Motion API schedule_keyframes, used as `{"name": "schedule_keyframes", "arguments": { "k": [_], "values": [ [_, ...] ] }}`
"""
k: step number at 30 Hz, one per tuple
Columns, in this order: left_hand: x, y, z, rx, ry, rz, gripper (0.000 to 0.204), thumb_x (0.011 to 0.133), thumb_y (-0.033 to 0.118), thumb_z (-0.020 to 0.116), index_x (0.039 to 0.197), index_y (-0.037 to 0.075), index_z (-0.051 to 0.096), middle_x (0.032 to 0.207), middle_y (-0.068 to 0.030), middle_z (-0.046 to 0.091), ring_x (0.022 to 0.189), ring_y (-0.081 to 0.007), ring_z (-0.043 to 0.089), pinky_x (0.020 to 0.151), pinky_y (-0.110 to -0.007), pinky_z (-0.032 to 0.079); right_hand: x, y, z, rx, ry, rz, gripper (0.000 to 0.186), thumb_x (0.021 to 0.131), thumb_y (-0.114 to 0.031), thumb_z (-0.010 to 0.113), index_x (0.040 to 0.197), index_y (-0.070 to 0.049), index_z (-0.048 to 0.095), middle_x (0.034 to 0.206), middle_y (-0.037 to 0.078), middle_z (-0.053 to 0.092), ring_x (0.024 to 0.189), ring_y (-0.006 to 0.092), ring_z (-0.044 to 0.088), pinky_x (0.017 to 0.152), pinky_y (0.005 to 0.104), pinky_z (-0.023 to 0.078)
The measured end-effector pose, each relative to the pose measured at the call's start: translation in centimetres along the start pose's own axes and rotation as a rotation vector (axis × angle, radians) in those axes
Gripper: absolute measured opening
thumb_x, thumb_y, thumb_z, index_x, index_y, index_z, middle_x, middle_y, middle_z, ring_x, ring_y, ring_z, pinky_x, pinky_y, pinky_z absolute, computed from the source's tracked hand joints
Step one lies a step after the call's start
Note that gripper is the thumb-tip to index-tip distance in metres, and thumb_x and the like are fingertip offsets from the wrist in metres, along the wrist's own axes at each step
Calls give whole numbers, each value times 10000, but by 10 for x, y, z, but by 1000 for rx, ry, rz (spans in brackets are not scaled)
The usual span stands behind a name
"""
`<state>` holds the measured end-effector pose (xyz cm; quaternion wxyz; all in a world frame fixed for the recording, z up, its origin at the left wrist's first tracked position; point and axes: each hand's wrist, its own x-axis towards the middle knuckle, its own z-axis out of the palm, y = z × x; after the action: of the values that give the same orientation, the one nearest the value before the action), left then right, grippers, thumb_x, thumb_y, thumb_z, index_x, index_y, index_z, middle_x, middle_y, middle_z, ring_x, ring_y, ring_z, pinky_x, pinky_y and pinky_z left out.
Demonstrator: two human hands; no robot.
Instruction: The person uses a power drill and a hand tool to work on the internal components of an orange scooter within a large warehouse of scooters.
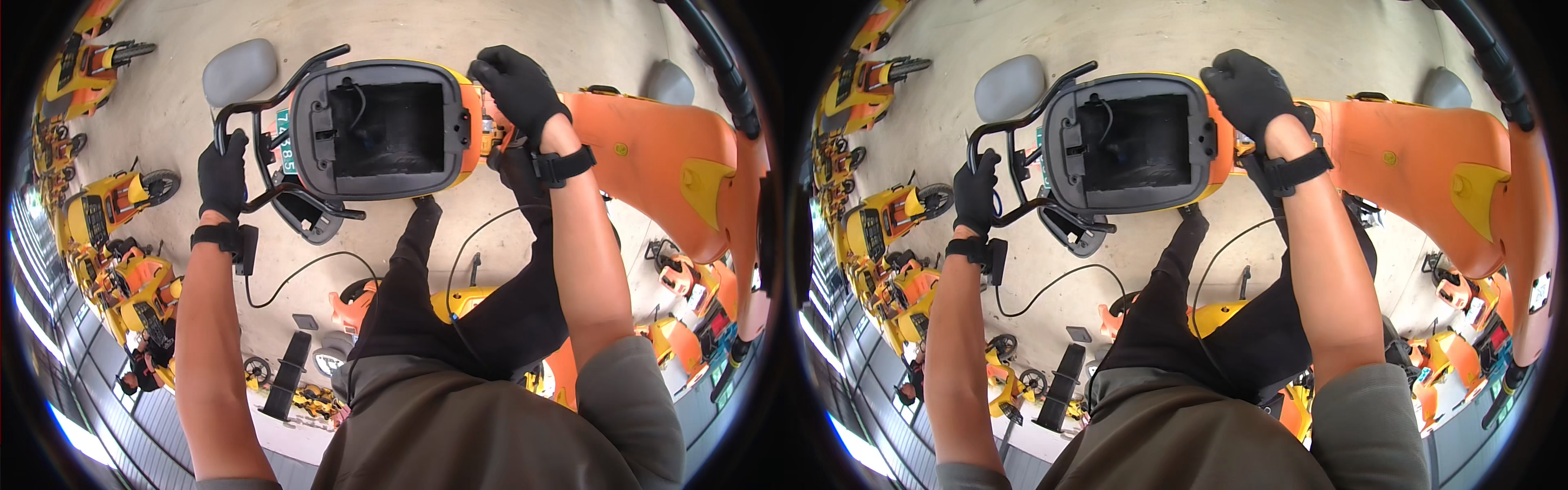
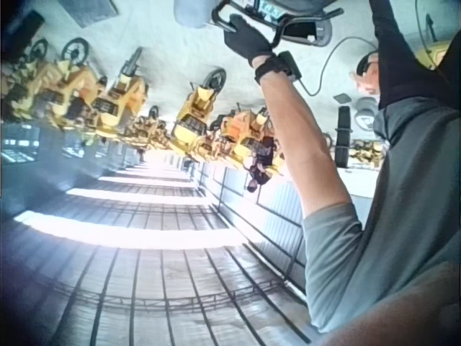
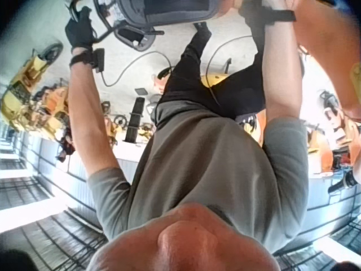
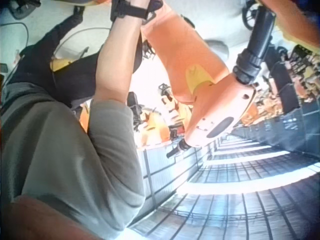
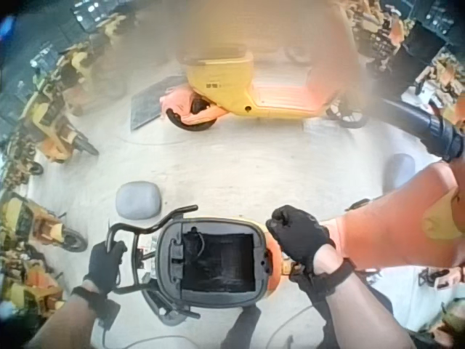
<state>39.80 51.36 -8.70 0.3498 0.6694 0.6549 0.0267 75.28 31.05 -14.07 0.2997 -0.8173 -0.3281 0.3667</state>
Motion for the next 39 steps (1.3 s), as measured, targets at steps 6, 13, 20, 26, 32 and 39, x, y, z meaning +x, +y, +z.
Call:
{"name": "schedule_keyframes", "arguments": {
  "k": [6,13,20,26,32,39],
  "values": [
    [2,-4,-2,-17,-11,30,375,850,371,609,862,4,683,594,-37,542,532,-122,477,520,-295,370,-2,-5,-3,10,-45,65,378,853,-351,586,1045,-29,635,959,147,671,901,283,628,820,360,476],
    [-1,-1,1,-24,-27,-30,346,854,337,619,851,-5,669,644,-6,537,577,-97,481,540,-254,364,-2,-4,-3,7,-80,38,361,845,-342,593,1020,-29,636,906,128,671,838,263,630,779,352,482],
    [-1,-1,-2,192,85,36,437,835,406,559,768,-17,645,631,-203,600,610,-362,582,595,-436,425,3,3,8,33,-85,-35,355,865,-323,592,1031,-14,635,901,136,676,788,235,644,752,340,497],
    [-14,26,-4,203,19,-65,400,825,381,519,799,13,674,676,-151,655,655,-289,639,664,-389,484,2,3,16,68,-196,92,352,857,-314,589,1038,-17,639,941,150,675,862,266,638,787,346,482],
    [-16,26,-8,142,18,-58,409,817,385,529,793,0,664,662,-127,655,646,-259,640,662,-375,487,11,17,30,-53,-285,135,367,866,-342,575,1047,-29,636,929,136,672,886,269,632,795,345,475],
    [-11,18,-3,126,20,-61,375,823,369,522,849,25,669,787,-203,654,765,-371,623,739,-420,486,14,11,41,-44,-327,117,375,871,-320,590,1090,-17,623,965,130,674,865,230,642,789,324,485]
  ]
}}
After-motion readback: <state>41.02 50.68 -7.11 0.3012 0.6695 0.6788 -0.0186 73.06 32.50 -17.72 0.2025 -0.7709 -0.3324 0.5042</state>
